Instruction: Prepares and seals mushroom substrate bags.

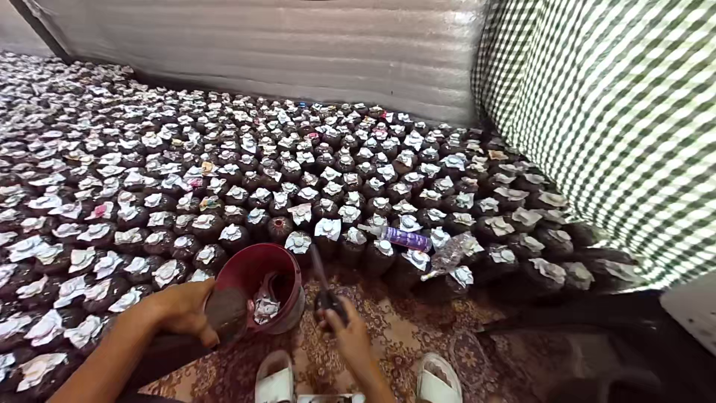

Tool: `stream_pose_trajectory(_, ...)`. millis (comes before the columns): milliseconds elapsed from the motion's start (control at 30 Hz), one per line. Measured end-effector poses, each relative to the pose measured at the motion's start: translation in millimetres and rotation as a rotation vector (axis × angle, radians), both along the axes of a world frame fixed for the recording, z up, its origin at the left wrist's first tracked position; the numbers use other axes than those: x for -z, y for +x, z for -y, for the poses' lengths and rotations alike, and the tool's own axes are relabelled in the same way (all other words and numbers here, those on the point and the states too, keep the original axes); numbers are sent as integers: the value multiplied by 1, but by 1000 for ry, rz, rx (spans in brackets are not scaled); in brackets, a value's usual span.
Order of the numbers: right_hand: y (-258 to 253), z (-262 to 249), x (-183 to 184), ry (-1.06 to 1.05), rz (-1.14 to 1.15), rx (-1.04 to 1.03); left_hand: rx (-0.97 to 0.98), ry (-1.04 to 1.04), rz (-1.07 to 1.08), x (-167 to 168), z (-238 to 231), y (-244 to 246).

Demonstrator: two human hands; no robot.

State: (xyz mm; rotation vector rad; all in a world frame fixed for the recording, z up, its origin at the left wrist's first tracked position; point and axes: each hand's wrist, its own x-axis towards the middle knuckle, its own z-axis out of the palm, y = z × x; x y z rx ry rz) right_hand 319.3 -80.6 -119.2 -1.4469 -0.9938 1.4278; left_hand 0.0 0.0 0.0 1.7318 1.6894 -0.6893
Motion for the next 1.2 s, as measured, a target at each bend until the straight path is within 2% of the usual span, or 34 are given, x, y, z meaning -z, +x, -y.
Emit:
stream_pose_trajectory(67, 57, -1, 34, -199, -25, 85, 11, 71, 50, -8, 9, 9)
stream_pose_trajectory(133, 104, 5, 73, -454, 86, 142, 63, 149, 116, -17, 15, 21)
stream_pose_trajectory(200, 137, 13, 116, -624, 167, 201, 94, 228, 192, -23, 22, 39)
stream_pose_trajectory(267, 158, 23, 158, -689, 196, 287, 109, 294, 281, -24, 32, 59)
stream_pose_trajectory(333, 175, 32, 178, -687, 341, 279, 78, 334, 412, -15, 43, 81)
stream_pose_trajectory(400, 189, 33, 172, -622, 580, 210, -7, 345, 528, 3, 53, 108)
stream_pose_trajectory(467, 191, 29, 146, -515, 649, 249, -85, 370, 606, 35, 62, 141)
stream_pose_trajectory(500, 186, 23, 128, -455, 586, 307, -110, 383, 641, 55, 64, 159)
stream_pose_trajectory(567, 166, 10, 87, -407, 252, 348, -168, 383, 700, 100, 68, 192)
stream_pose_trajectory(633, 139, 8, 53, -426, -80, 189, -247, 381, 764, 146, 76, 219)
stream_pose_trajectory(700, 118, 13, 43, -387, -140, 16, -296, 372, 864, 188, 87, 241)
stream_pose_trajectory(767, 104, 22, 60, -326, 7, -19, -291, 305, 982, 228, 100, 248)
stream_pose_trajectory(833, 101, 36, 87, -305, 68, -2, -352, 89, 1120, 241, 110, 244)
stream_pose_trajectory(933, 99, 44, 103, -380, 9, 16, -709, -268, 1289, 231, 106, 234)
stream_pose_trajectory(1000, 99, 44, 105, -417, -32, -8, -853, -378, 1335, 226, 103, 230)
stream_pose_trajectory(1067, 104, 43, 103, -414, -95, -84, -855, -315, 1292, 232, 103, 231)
stream_pose_trajectory(1133, 109, 45, 104, -389, -126, -116, -811, -165, 1220, 246, 105, 238)
stream_pose_trajectory(1200, 105, 51, 109, -343, -67, -44, -816, -40, 1166, 249, 110, 243)
